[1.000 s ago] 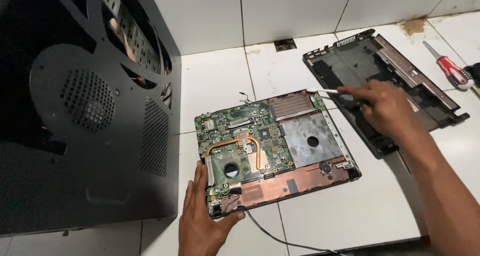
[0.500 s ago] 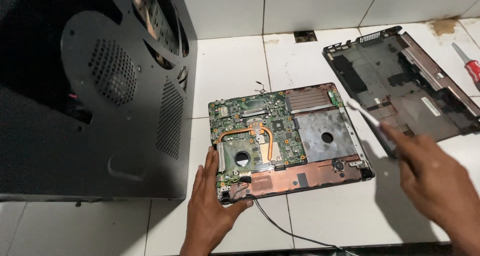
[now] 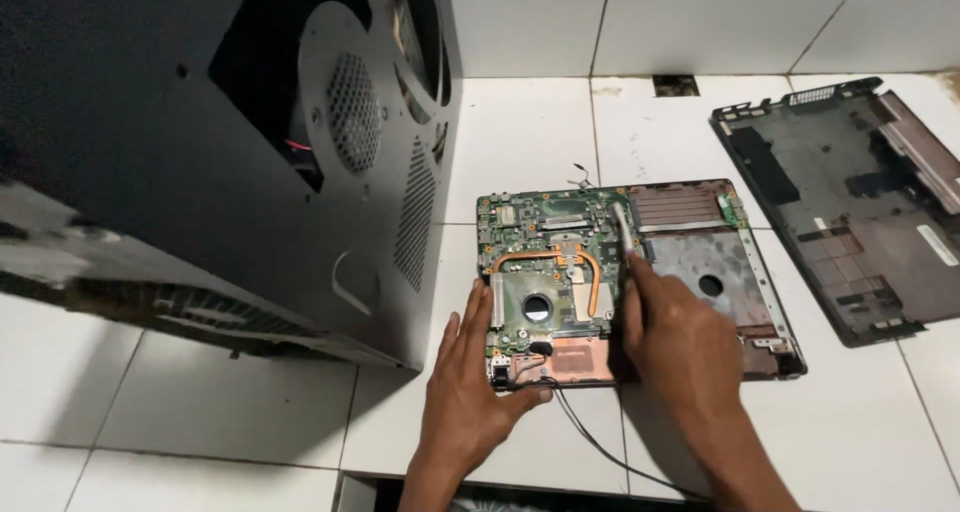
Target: Cleaning dust from a laptop motherboard and internal chassis using a toothbrush
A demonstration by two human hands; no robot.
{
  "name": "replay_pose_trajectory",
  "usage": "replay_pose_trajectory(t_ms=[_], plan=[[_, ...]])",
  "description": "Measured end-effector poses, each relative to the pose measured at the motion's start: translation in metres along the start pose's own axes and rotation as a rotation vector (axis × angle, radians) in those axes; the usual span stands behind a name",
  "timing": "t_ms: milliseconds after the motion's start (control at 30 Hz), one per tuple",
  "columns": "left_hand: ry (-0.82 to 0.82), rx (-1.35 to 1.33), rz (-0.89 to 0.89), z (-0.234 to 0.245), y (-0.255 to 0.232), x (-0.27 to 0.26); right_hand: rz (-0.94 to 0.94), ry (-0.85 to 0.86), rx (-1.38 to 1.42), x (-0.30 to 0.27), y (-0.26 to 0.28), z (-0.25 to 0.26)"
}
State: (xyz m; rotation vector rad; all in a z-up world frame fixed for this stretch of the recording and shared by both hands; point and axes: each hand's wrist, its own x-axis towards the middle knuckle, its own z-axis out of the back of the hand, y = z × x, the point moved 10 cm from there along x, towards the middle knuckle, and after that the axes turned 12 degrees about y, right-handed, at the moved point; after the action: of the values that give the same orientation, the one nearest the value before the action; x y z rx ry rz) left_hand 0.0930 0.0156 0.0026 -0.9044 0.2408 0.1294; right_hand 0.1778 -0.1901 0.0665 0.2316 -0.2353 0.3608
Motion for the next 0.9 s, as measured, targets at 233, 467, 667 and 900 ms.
replay_pose_trajectory(t_ms=[233, 467, 667, 900], plan=[[-0.034, 0.001, -0.068, 0.002, 0.0, 0.0, 0.191, 0.144, 0.323, 0.052, 0.069, -0.023], [-0.124, 0.183, -0.283, 0.0, -0.015, -0.003, 0.249, 0.273, 0.194, -0.016, 0.105, -0.028], [-0.093, 0.124, -0.252, 0.004, -0.017, -0.001, 0.266, 0.184, 0.019, -0.059, 0.117, -0.018], [-0.141, 0.141, -0.295, 0.003, -0.016, -0.003, 0.281, 0.127, -0.057, -0.068, 0.119, -0.021]])
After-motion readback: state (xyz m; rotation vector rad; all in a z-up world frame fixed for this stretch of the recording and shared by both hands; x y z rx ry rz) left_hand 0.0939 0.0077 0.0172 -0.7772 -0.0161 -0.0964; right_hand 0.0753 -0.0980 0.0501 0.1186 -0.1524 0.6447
